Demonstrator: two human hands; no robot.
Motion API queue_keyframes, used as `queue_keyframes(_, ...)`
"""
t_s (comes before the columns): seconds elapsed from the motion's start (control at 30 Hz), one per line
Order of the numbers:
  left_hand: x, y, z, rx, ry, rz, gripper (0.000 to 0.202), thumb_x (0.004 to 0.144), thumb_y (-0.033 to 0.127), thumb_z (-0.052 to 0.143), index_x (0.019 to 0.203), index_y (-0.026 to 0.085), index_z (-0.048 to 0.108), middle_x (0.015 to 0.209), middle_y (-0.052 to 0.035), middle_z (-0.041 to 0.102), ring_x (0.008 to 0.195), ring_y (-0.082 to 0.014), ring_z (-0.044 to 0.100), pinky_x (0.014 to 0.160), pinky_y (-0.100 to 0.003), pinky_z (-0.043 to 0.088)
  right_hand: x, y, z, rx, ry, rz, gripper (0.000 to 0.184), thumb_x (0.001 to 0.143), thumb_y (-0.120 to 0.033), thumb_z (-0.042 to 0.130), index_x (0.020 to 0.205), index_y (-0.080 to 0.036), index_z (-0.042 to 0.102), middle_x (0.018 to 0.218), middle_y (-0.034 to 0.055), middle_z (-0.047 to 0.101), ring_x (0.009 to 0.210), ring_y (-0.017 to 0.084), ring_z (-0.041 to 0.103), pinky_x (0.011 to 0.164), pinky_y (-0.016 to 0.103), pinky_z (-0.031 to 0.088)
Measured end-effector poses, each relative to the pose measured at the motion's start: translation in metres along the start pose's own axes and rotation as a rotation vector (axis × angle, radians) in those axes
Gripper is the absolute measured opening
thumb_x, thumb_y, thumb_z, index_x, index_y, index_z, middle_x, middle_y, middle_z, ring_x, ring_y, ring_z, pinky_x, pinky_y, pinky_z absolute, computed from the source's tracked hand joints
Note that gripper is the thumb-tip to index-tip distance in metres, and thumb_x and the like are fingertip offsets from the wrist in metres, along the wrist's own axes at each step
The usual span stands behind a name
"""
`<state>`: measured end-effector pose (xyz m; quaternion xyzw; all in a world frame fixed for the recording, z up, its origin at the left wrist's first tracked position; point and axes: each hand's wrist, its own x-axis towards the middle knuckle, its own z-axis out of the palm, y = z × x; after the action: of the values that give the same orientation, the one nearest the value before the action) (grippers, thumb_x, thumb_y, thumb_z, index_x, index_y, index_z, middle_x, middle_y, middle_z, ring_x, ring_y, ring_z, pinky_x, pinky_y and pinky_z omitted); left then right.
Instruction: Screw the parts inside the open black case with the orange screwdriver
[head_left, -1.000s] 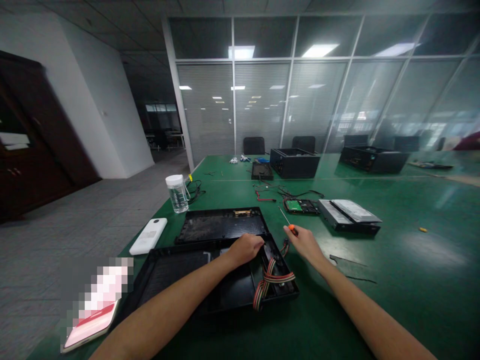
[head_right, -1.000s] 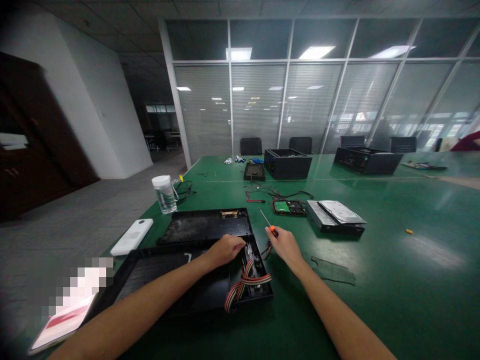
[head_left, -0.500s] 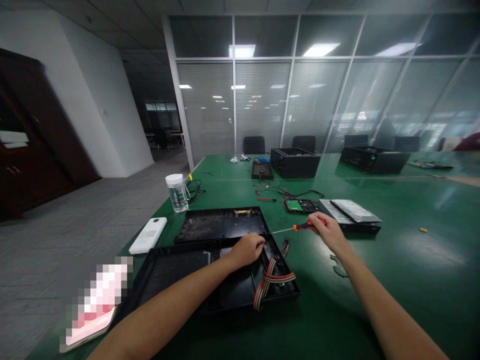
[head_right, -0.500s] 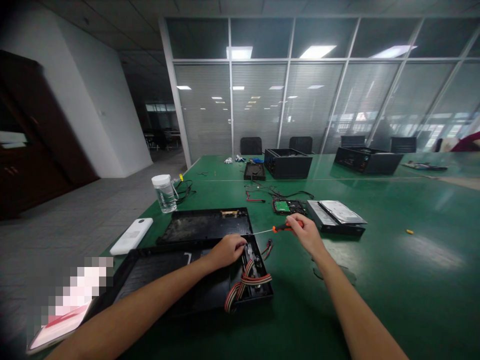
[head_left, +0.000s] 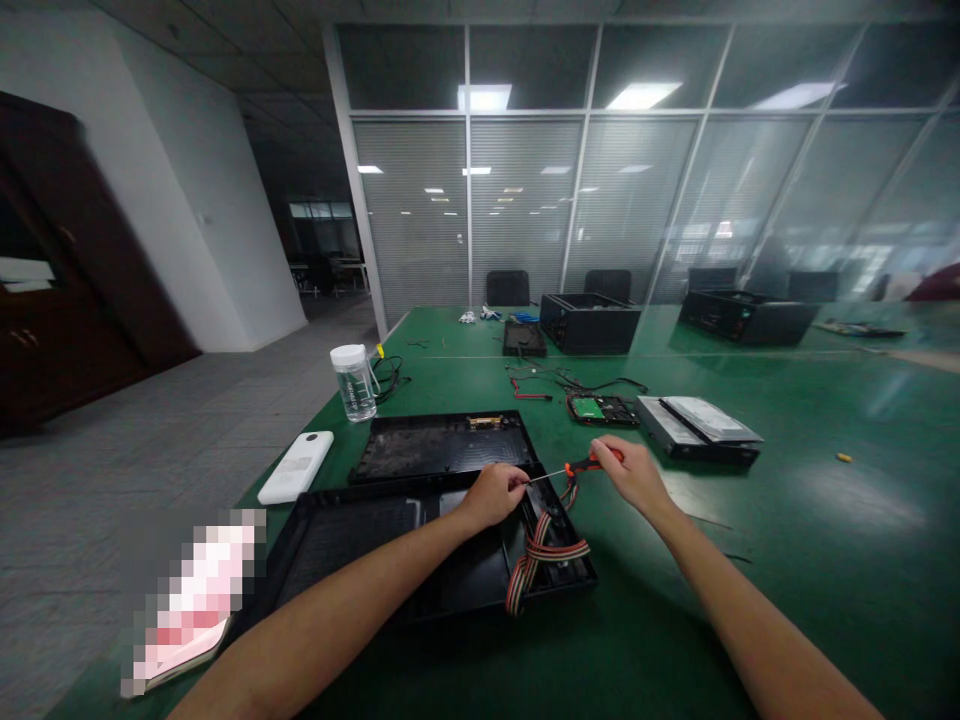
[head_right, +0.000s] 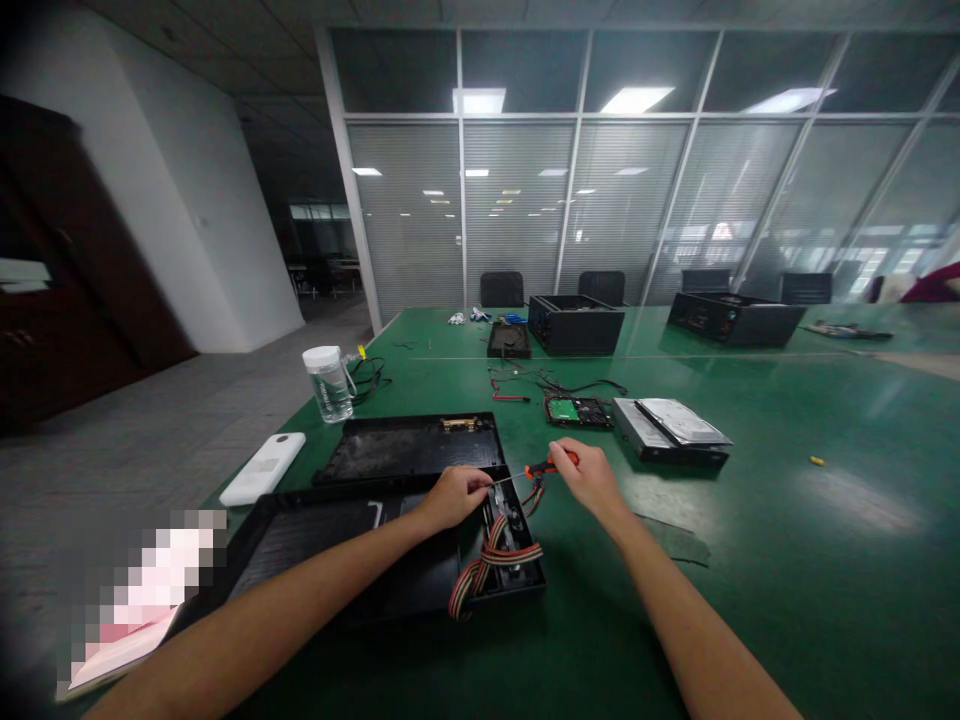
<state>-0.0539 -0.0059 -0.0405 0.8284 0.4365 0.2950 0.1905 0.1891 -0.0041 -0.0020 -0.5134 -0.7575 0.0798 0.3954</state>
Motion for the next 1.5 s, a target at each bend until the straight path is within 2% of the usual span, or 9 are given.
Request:
queue_keyframes(0.17, -0.001, 0.0, 0.001, 0.001, 0.013, -0.011, 0.023, 0.074, 0.013, 0.049, 0.086, 0.016, 0.069, 0.082, -0.0035, 0.068, 0.075, -0.0158, 0.059, 0.072, -0.026, 0.045, 0.002, -0.013, -0.006, -0.131, -0.034, -0.05, 0.044, 0.088, -0.044, 0.029, 0.065, -0.019, 0.058, 0.058, 0.0011, 0.056, 0.055, 0.014, 0.051, 0.056, 0.024, 0.034)
queue_keyframes(0.37, -0.001, -0.002, 0.004, -0.013, 0.034, 0.009, 0.021, 0.074, 0.013, 0.05, 0.084, 0.015, 0.068, 0.079, -0.0031, 0.068, 0.07, -0.0148, 0.059, 0.069, -0.025, 0.044, 0.03, -0.073, -0.025, -0.535, -0.224, -0.074, 0.05, 0.084, -0.056, 0.036, 0.06, -0.018, 0.059, 0.057, 0.0081, 0.059, 0.062, 0.02, 0.057, 0.059, 0.027, 0.032)
queue_keyframes(0.57, -0.001, 0.001, 0.005, -0.001, 0.043, -0.019, 0.018, 0.074, 0.014, 0.052, 0.083, 0.014, 0.068, 0.077, -0.0037, 0.067, 0.068, -0.0148, 0.059, 0.068, -0.024, 0.044, 0.063, -0.113, -0.031, -0.396, -0.539, -0.264, 0.03, 0.084, -0.039, 0.044, 0.101, -0.02, 0.06, 0.079, 0.0048, 0.067, 0.074, 0.019, 0.06, 0.065, 0.025, 0.035)
queue_keyframes(0.7, -0.001, 0.003, 0.004, -0.009, 0.051, -0.014, 0.017, 0.074, 0.014, 0.052, 0.081, 0.013, 0.067, 0.076, -0.0037, 0.067, 0.066, -0.0144, 0.058, 0.066, -0.024, 0.043, 0.069, -0.122, -0.027, -0.629, -0.488, -0.231, 0.05, 0.085, -0.054, 0.036, 0.074, -0.015, 0.065, 0.075, 0.0141, 0.066, 0.078, 0.026, 0.061, 0.068, 0.031, 0.036)
queue_keyframes(0.83, -0.002, 0.002, 0.004, -0.014, 0.061, 0.01, 0.017, 0.074, 0.013, 0.053, 0.081, 0.013, 0.068, 0.075, -0.0041, 0.067, 0.066, -0.0143, 0.059, 0.066, -0.023, 0.042, 0.071, -0.128, -0.027, -0.637, -0.552, -0.266, 0.043, 0.084, -0.049, 0.041, 0.093, -0.014, 0.064, 0.082, 0.0141, 0.067, 0.076, 0.026, 0.062, 0.063, 0.03, 0.038)
queue_keyframes(0.97, -0.003, 0.001, 0.004, -0.016, 0.063, -0.001, 0.017, 0.074, 0.013, 0.053, 0.081, 0.012, 0.068, 0.075, -0.0043, 0.067, 0.065, -0.0142, 0.058, 0.065, -0.023, 0.042, 0.073, -0.134, -0.029, -0.733, -0.583, -0.232, 0.055, 0.086, -0.053, 0.029, 0.082, -0.012, 0.066, 0.084, 0.0182, 0.067, 0.082, 0.029, 0.063, 0.067, 0.034, 0.041)
queue_keyframes(1.1, -0.003, 0.0, 0.004, 0.0, 0.066, -0.001, 0.017, 0.073, 0.013, 0.053, 0.081, 0.012, 0.068, 0.074, -0.0042, 0.067, 0.065, -0.0141, 0.058, 0.063, -0.022, 0.041, 0.072, -0.139, -0.03, -0.724, -0.623, -0.291, 0.045, 0.086, -0.045, 0.032, 0.1, -0.015, 0.062, 0.091, 0.0145, 0.068, 0.083, 0.026, 0.063, 0.067, 0.032, 0.042)
queue_keyframes(1.23, -0.003, -0.001, 0.005, -0.009, 0.073, 0.01, 0.018, 0.074, 0.013, 0.052, 0.081, 0.013, 0.068, 0.074, -0.0038, 0.067, 0.065, -0.0136, 0.058, 0.064, -0.022, 0.041, 0.07, -0.14, -0.028, -0.797, -0.565, -0.277, 0.051, 0.088, -0.047, 0.025, 0.089, -0.015, 0.064, 0.087, 0.0158, 0.068, 0.084, 0.028, 0.063, 0.067, 0.035, 0.043)
queue_keyframes(1.5, -0.003, -0.001, 0.004, -0.01, 0.057, 0.009, 0.018, 0.074, 0.014, 0.052, 0.082, 0.013, 0.068, 0.074, -0.0034, 0.067, 0.065, -0.0137, 0.058, 0.065, -0.022, 0.042, 0.07, -0.132, -0.027, -0.77, -0.52, -0.269, 0.046, 0.086, -0.046, 0.03, 0.093, -0.015, 0.062, 0.086, 0.0151, 0.067, 0.08, 0.028, 0.063, 0.064, 0.034, 0.042)
